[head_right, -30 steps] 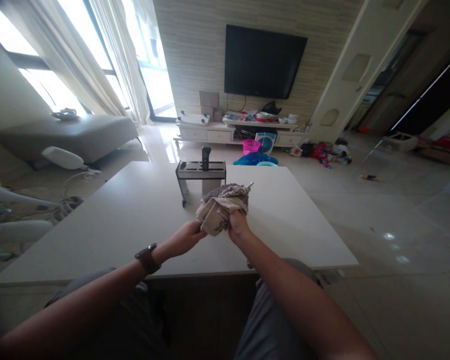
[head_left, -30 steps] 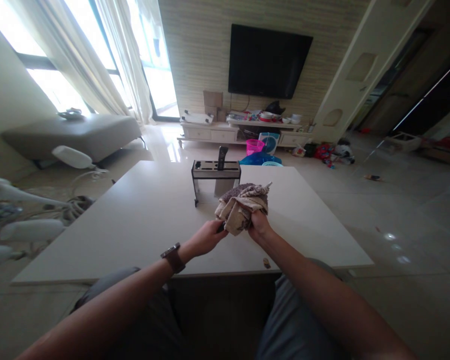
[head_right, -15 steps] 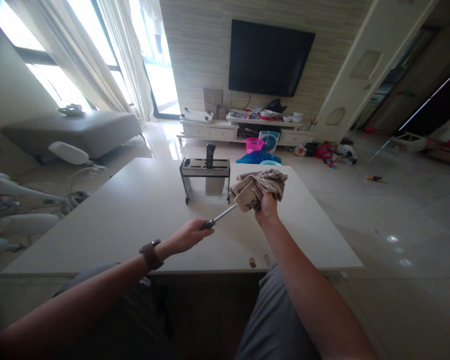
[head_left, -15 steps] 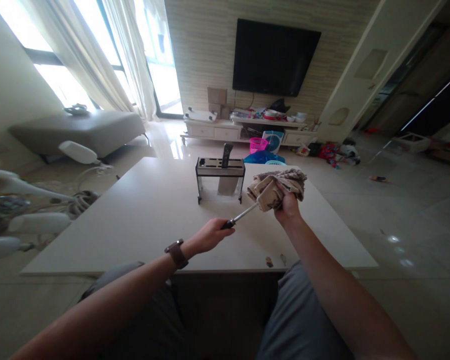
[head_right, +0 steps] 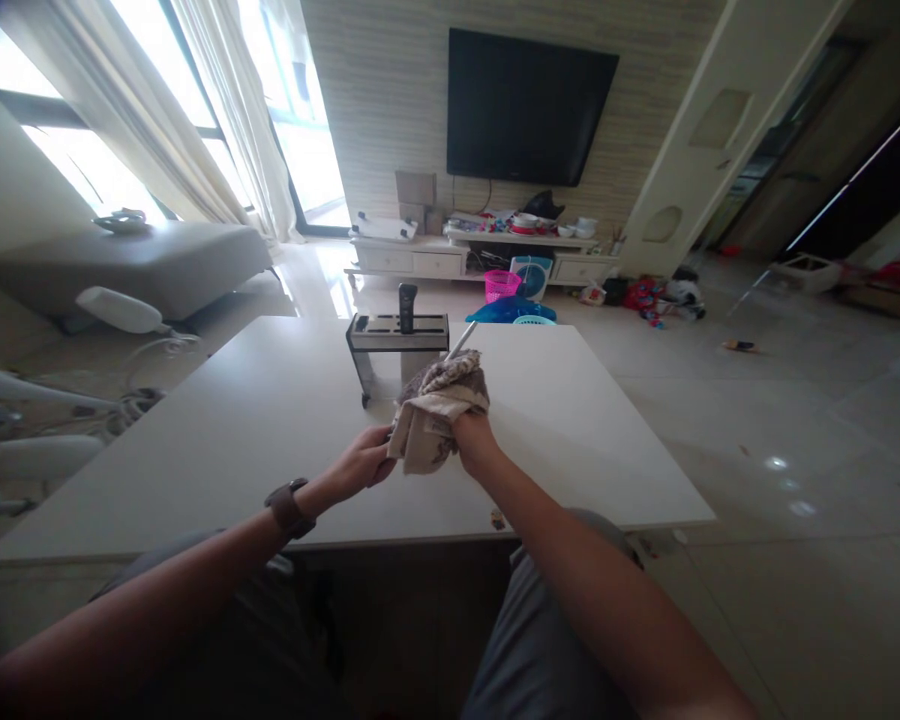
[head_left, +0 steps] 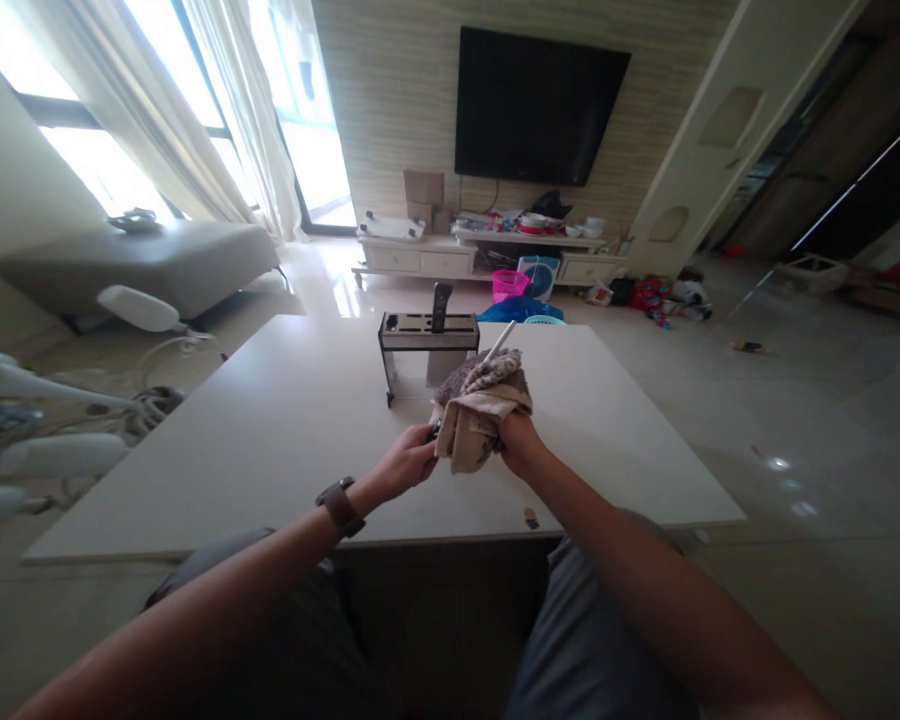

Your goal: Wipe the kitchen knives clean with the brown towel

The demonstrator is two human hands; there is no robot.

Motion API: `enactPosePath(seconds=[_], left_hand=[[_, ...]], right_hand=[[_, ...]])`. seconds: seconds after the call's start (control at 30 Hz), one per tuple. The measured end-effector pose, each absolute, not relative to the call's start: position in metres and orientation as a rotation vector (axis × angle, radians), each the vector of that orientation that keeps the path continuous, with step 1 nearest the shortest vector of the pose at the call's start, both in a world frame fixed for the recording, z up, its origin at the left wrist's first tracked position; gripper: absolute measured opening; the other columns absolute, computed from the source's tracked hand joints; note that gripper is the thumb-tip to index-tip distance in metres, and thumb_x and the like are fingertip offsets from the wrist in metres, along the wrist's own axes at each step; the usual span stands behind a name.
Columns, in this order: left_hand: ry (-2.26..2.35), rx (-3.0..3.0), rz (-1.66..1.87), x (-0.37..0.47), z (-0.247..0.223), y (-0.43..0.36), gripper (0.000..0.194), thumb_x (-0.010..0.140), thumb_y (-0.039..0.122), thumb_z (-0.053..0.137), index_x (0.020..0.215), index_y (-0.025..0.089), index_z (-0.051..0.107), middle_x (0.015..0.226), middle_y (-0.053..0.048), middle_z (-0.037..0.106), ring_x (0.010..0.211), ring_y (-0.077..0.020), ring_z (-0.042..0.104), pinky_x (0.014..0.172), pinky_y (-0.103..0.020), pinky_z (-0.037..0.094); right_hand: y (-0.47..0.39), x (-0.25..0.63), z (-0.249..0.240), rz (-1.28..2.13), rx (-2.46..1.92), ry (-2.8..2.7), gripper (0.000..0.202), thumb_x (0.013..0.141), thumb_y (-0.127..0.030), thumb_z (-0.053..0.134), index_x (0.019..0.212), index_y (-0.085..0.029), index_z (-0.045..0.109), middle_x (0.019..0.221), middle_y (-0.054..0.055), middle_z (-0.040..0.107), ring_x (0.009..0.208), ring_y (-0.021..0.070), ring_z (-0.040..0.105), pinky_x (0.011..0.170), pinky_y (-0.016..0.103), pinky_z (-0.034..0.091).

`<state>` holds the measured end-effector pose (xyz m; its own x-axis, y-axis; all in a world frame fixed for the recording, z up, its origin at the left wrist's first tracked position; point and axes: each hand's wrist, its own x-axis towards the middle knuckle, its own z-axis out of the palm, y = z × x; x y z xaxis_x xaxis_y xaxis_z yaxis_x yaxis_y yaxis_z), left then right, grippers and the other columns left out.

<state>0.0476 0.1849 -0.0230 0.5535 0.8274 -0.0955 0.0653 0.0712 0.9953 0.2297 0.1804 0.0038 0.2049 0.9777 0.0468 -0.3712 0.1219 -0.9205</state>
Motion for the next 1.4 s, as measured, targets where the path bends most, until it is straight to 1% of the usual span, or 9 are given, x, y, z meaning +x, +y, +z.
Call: enactPosePath(seconds=[0.1,0.2,0.3,0.37,0.57,0.77,1.0,1.27,1.4], left_hand=[[0.803,1.454,0.688,0.047,-0.024,0.184,0.024,0.079,0.039,0.066,0.081,0.016,0.062,0.047,0.009,0.041,0.040,-0.0061,0.032,0.040,-0.019,0.024],[0.808,1.581,0.714,0.048,-0.024,0.184,0.022,0.079,0.036,0.066,0.083,0.014,0.068,0.053,0.005,0.050,0.050,-0.0087,0.041,0.047,-0.020,0.034],[0.812,1.674,0.753,0.048,-0.021,0.185,0.026,0.081,0.036,0.065,0.091,0.014,0.072,0.065,0.000,0.062,0.063,-0.0133,0.051,0.057,-0.023,0.042],[0.818,1.726,0.743,0.048,-0.017,0.185,0.029,0.083,0.039,0.062,0.093,0.013,0.071,0.071,-0.002,0.064,0.068,-0.0150,0.053,0.061,-0.024,0.044],[0.916,1.818,0.632,0.045,-0.008,0.185,0.029,0.088,0.041,0.055,0.085,0.015,0.065,0.060,0.004,0.050,0.060,-0.0117,0.041,0.056,-0.023,0.034],[0.952,1.830,0.589,0.044,-0.008,0.182,0.034,0.090,0.046,0.055,0.072,0.019,0.048,0.060,0.005,0.043,0.057,-0.0103,0.036,0.053,-0.024,0.026],[0.961,1.815,0.569,0.042,-0.011,0.180,0.035,0.090,0.048,0.056,0.071,0.019,0.048,0.062,0.004,0.045,0.057,-0.0108,0.038,0.053,-0.025,0.026],[0.963,1.650,0.663,0.045,-0.019,0.184,0.034,0.087,0.049,0.058,0.074,0.019,0.049,0.054,0.007,0.044,0.047,-0.0080,0.037,0.046,-0.022,0.026],[0.806,1.422,0.633,0.046,-0.023,0.184,0.030,0.081,0.048,0.060,0.077,0.018,0.053,0.045,0.010,0.039,0.035,-0.0067,0.033,0.036,-0.020,0.023]], right_hand=[[0.174,0.219,-0.001,1.215,-0.970,-0.870,0.054,0.059,-0.030,0.089,0.109,-0.029,0.069,0.096,0.000,0.079,0.100,0.0248,0.072,0.102,0.043,0.057],[0.172,0.220,-0.004,1.213,-1.014,-0.842,0.055,0.059,-0.030,0.089,0.110,-0.028,0.069,0.090,-0.001,0.078,0.094,0.0236,0.072,0.100,0.043,0.057],[0.173,0.223,-0.004,1.197,-1.005,-0.778,0.053,0.058,-0.028,0.089,0.107,-0.027,0.069,0.085,-0.002,0.078,0.085,0.0215,0.072,0.095,0.042,0.060],[0.174,0.222,-0.003,1.181,-0.983,-0.742,0.052,0.056,-0.024,0.089,0.104,-0.027,0.069,0.084,-0.003,0.077,0.082,0.0204,0.072,0.090,0.039,0.061],[0.183,0.228,0.002,1.136,-0.915,-0.687,0.045,0.056,-0.024,0.089,0.096,-0.026,0.069,0.089,-0.002,0.078,0.086,0.0206,0.073,0.086,0.038,0.063],[0.201,0.274,0.016,1.046,-0.864,-0.680,0.034,0.058,-0.021,0.089,0.085,-0.022,0.069,0.087,-0.001,0.079,0.085,0.0201,0.073,0.081,0.034,0.063],[0.211,0.302,0.024,1.075,-0.871,-0.554,0.038,0.058,-0.021,0.090,0.091,-0.023,0.071,0.095,-0.001,0.080,0.087,0.0199,0.075,0.079,0.034,0.065],[0.191,0.252,0.010,1.180,-0.910,-0.682,0.037,0.057,-0.023,0.088,0.088,-0.025,0.069,0.086,-0.003,0.079,0.088,0.0216,0.075,0.084,0.036,0.065],[0.179,0.224,-0.002,1.240,-0.902,-0.840,0.040,0.061,-0.027,0.089,0.095,-0.029,0.069,0.086,-0.001,0.079,0.094,0.0229,0.075,0.088,0.039,0.064]])
